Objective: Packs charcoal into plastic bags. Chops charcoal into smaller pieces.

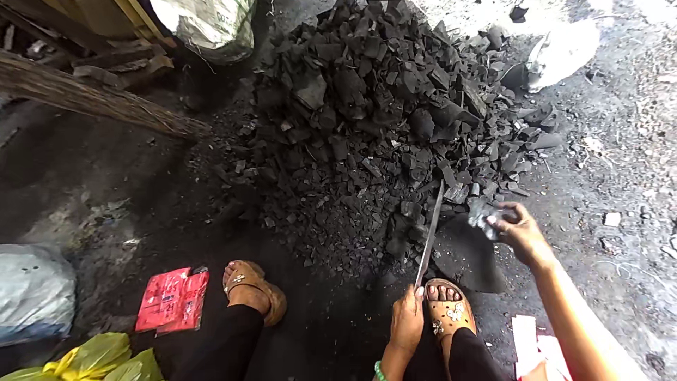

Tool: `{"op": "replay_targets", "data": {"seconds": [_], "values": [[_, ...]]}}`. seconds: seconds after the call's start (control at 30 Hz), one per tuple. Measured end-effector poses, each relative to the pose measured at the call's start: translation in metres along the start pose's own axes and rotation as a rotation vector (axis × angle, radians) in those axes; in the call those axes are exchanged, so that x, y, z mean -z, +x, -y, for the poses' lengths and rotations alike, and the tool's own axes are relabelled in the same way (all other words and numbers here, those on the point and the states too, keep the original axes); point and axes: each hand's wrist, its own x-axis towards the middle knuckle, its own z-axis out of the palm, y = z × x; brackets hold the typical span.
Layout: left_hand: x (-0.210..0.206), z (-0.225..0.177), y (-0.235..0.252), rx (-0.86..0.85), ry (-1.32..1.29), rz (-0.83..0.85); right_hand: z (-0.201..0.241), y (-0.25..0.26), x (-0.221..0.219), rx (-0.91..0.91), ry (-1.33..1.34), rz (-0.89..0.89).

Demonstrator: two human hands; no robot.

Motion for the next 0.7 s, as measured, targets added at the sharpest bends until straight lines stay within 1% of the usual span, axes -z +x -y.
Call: {"op": "replay_targets", "data": {"seconds": [0.03,0.07,0.13,0.2,0.27,0.3,0.33,0.37,0.4,0.43,0.47,0.5,0.53,0.57,0.6,0.63,0.7], "values": [[0.000,-0.009,0.004,-0.010,-0.002,0.031,-0.010,-0.007,-0.012,0.031,-0.053,0.027],[0.000,-0.019,0.010,-0.031,0.007,0.049,-0.021,-0.011,-0.021,0.056,-0.163,0.033],[0.007,-0.046,0.020,-0.109,0.028,0.032,-0.037,-0.018,-0.034,0.058,-0.332,0.024],[0.013,-0.073,0.028,-0.263,0.002,-0.087,-0.048,-0.023,-0.038,0.050,-0.279,0.023],[0.016,-0.094,0.033,-0.450,-0.108,-0.250,-0.055,-0.026,-0.039,0.050,-0.173,0.011],[0.016,-0.102,0.036,-0.524,-0.188,-0.305,-0.056,-0.026,-0.039,0.052,-0.145,-0.004],[0.013,-0.107,0.039,-0.578,-0.257,-0.346,-0.057,-0.027,-0.040,0.047,-0.129,-0.023],[0.006,-0.105,0.041,-0.597,-0.288,-0.367,-0.057,-0.028,-0.041,0.039,-0.127,-0.040],[-0.003,-0.095,0.042,-0.571,-0.258,-0.364,-0.056,-0.029,-0.042,0.031,-0.134,-0.055],[-0.014,-0.079,0.040,-0.491,-0.164,-0.322,-0.055,-0.029,-0.042,0.024,-0.141,-0.064],[-0.022,-0.061,0.037,-0.343,-0.016,-0.200,-0.054,-0.029,-0.042,0.015,-0.148,-0.067],[-0.026,-0.046,0.036,-0.108,0.120,0.054,-0.053,-0.029,-0.042,0.006,-0.159,-0.065],[-0.029,-0.035,0.041,0.117,0.190,0.313,-0.053,-0.028,-0.041,-0.004,-0.177,-0.059],[-0.032,-0.026,0.047,0.236,0.196,0.457,-0.053,-0.027,-0.041,-0.011,-0.193,-0.055],[-0.032,-0.022,0.051,0.280,0.164,0.508,-0.053,-0.026,-0.039,-0.017,-0.204,-0.051],[-0.030,-0.019,0.050,0.286,0.134,0.519,-0.054,-0.027,-0.037,-0.023,-0.207,-0.048],[-0.020,-0.015,0.049,0.253,0.127,0.491,-0.054,-0.026,-0.038,-0.021,-0.199,-0.044]]}}
